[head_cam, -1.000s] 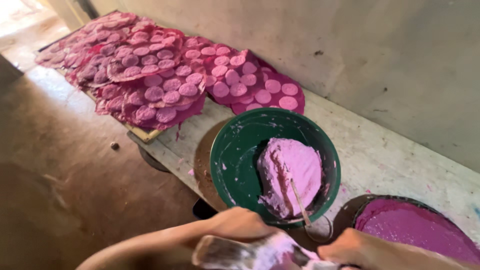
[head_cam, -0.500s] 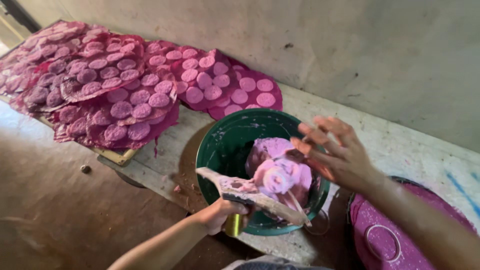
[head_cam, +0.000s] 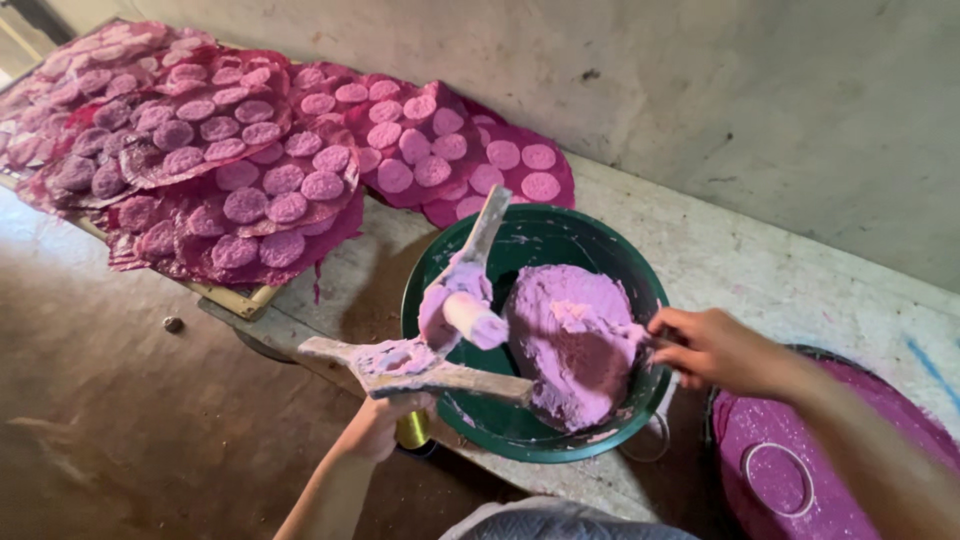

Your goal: The person uses a wooden mold to press patterns into pink dough on a table, occasionally taking more dough from a bowl and using a metal scraper to clean the tool.

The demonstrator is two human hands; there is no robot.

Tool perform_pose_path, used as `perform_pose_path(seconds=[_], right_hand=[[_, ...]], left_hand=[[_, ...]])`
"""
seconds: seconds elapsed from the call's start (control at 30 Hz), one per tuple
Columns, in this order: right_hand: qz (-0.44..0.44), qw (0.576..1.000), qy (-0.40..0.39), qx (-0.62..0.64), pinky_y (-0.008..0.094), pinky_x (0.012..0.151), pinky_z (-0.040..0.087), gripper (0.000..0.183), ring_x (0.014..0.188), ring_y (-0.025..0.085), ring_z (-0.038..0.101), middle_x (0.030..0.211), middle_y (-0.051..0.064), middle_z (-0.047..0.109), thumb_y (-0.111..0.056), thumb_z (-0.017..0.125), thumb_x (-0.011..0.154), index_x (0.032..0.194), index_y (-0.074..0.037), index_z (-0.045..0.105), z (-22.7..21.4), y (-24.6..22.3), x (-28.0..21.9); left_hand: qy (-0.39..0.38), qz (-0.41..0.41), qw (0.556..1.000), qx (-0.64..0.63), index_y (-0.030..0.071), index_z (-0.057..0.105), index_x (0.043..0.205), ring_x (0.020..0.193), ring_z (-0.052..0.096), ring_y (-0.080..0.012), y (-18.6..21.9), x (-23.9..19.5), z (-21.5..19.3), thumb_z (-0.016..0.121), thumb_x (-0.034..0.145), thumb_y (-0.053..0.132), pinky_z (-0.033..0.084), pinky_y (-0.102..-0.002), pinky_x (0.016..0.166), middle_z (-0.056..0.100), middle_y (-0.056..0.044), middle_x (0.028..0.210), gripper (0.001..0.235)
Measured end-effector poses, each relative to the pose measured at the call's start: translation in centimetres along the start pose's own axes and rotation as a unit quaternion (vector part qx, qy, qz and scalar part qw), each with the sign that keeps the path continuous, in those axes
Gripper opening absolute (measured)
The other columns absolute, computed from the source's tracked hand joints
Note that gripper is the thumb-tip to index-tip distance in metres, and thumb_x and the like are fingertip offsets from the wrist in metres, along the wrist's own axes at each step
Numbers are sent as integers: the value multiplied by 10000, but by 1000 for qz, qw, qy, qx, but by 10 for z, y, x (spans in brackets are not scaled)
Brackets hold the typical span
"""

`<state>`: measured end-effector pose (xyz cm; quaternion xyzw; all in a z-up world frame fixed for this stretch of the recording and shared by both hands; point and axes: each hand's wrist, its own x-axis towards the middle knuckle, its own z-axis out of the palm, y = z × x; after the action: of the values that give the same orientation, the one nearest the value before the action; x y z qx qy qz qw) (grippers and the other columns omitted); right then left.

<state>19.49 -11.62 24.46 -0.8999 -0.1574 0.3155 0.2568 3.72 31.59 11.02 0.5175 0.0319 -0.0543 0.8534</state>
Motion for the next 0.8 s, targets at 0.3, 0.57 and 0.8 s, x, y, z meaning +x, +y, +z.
perform_pose_path(seconds=[0.3, 0.57, 0.8], right_hand=[[-186, 965, 164, -86, 317, 721, 579, 384, 762, 194, 707, 931, 68, 796, -262, 672, 915, 1293, -206, 707, -52, -95, -56], [-278, 943, 139, -114, 337, 816, 584, 362, 951, 256, 775, 1121, 71, 783, -161, 672, 893, 1253, -178, 702, -43, -83, -41], [-309, 925, 214, 49, 267, 690, 556, 354, 769, 111, 654, 909, 105, 795, -82, 668, 915, 1265, -33, 681, 29, -31, -3]], left_hand=[[-112, -78, 990, -28, -33, 631, 1181, 779, 683, -260, -15, 9, 0, 652, 713, 51, 562, -390, 686, 699, -149, 908, 476], [-78, -85, 986, -117, 46, 586, 1178, 754, 647, -197, 3, -15, 51, 731, 751, 164, 599, -420, 708, 626, -75, 883, 466], [-48, 50, 986, -149, 51, 596, 1198, 755, 598, -154, 3, 0, 108, 763, 815, 230, 518, -322, 677, 581, -41, 876, 454]])
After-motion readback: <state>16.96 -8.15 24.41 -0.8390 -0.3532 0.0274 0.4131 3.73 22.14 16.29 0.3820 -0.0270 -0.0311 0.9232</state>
